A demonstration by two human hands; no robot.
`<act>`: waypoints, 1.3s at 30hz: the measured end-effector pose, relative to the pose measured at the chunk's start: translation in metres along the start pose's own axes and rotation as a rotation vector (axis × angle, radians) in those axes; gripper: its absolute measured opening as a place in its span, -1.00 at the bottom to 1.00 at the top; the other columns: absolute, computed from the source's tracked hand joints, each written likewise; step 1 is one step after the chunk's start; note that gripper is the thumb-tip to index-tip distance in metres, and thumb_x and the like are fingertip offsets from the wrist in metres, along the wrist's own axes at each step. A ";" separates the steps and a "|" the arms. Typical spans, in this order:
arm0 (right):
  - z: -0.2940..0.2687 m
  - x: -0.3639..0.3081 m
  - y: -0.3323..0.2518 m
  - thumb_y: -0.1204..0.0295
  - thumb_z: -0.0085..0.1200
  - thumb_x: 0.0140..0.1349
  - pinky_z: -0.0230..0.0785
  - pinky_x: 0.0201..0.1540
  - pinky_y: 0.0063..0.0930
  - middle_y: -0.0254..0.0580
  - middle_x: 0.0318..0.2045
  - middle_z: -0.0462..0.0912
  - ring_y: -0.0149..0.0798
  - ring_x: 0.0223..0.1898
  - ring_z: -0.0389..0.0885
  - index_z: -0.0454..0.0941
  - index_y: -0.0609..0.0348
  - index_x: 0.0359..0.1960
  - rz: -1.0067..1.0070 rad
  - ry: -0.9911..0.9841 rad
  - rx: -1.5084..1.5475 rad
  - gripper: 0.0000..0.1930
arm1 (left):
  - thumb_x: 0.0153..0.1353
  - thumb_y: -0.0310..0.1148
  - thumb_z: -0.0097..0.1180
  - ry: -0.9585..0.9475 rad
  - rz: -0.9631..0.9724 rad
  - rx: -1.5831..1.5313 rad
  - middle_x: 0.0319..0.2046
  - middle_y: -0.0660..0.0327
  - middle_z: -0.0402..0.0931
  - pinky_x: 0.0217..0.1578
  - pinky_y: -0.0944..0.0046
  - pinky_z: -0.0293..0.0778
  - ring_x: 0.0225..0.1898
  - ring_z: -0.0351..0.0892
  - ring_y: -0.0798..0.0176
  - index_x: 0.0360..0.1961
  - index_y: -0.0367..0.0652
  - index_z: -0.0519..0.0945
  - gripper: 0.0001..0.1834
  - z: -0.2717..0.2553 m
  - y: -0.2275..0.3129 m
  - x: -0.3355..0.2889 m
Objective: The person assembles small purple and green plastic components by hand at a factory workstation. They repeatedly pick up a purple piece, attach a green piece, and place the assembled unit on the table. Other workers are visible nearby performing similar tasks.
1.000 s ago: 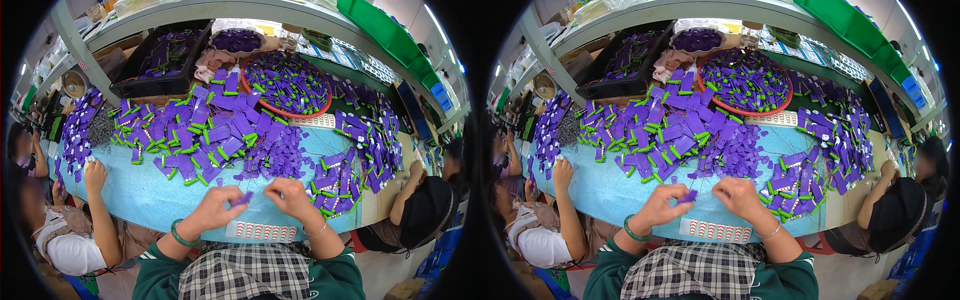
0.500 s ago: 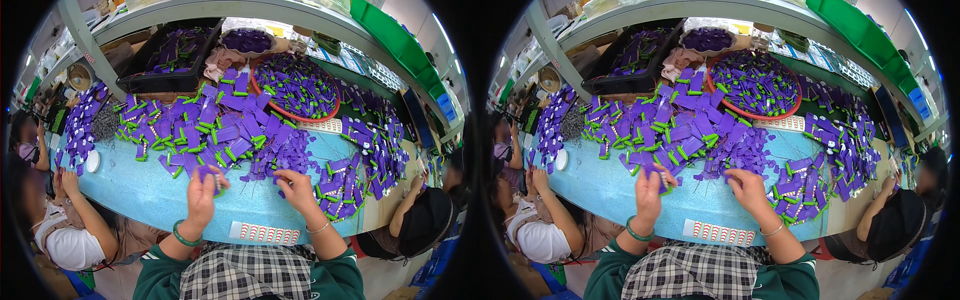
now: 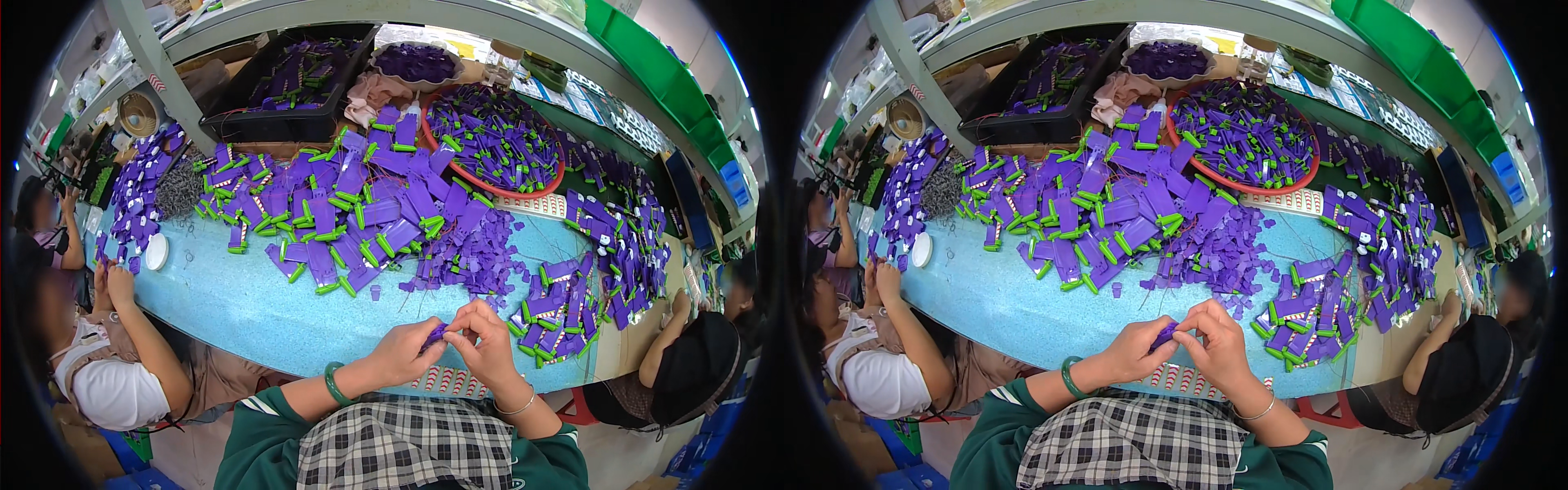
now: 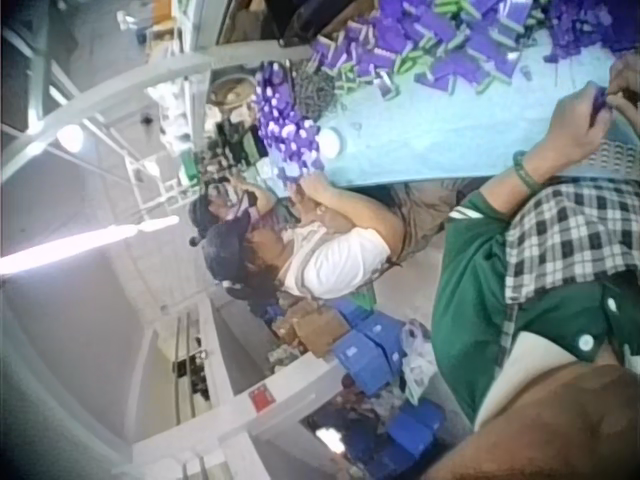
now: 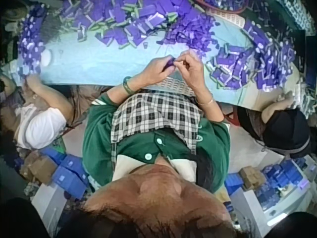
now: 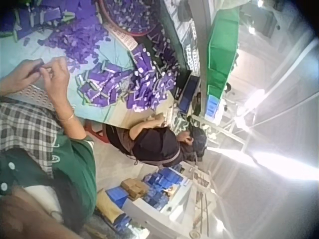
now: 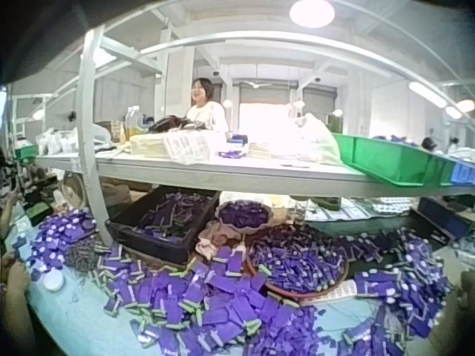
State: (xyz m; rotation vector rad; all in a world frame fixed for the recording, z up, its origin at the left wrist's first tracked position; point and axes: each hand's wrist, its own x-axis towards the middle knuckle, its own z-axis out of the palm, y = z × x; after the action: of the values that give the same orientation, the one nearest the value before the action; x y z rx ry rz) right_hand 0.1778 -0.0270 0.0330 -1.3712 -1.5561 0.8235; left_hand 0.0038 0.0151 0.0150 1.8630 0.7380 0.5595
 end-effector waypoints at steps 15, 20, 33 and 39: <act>0.005 -0.008 0.013 0.49 0.22 0.09 0.23 -0.54 -0.62 -0.32 -0.53 0.45 -0.52 -0.57 0.37 0.49 0.27 -0.48 0.132 -0.050 0.143 -0.85 | 0.29 -0.27 -0.08 -0.078 -0.038 0.041 -0.64 0.16 0.56 -0.52 0.15 0.45 -0.57 0.59 0.05 -0.32 -0.21 0.51 -0.77 0.008 -0.003 -0.002; 0.003 -0.008 0.013 0.48 0.20 0.10 0.17 -0.55 -0.63 -0.34 -0.55 0.43 -0.55 -0.58 0.34 0.47 0.26 -0.51 0.142 -0.067 0.152 -0.84 | 0.29 -0.26 -0.08 -0.066 -0.030 0.103 -0.67 0.17 0.56 -0.53 0.17 0.45 -0.59 0.59 0.07 -0.33 -0.21 0.51 -0.76 0.012 -0.005 -0.004; -0.121 0.002 0.028 0.49 0.22 0.03 0.36 -0.42 -0.52 -0.17 -0.49 0.62 -0.32 -0.47 0.56 0.63 0.26 -0.43 0.185 -0.070 -0.300 -0.90 | 0.02 -0.30 0.25 0.306 0.227 0.612 -0.26 0.09 0.49 -0.28 0.10 0.43 -0.23 0.50 0.02 -0.23 -0.21 0.49 -0.67 -0.041 0.004 0.037; -0.103 -0.006 0.006 0.45 0.31 -0.09 0.45 -0.33 -0.24 -0.16 -0.36 0.54 -0.04 -0.33 0.57 0.55 0.16 -0.27 0.021 0.124 -0.857 -0.70 | -0.08 -0.45 0.20 0.424 0.091 1.160 -0.37 0.12 0.39 -0.35 0.18 0.44 -0.31 0.47 0.07 -0.30 -0.21 0.45 -0.72 -0.073 -0.018 0.078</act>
State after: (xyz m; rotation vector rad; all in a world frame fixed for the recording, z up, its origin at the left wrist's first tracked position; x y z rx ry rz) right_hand 0.2743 -0.0395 0.0668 -1.9801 -1.8806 0.0340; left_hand 0.0056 0.1226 0.0298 2.8815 1.4660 0.6540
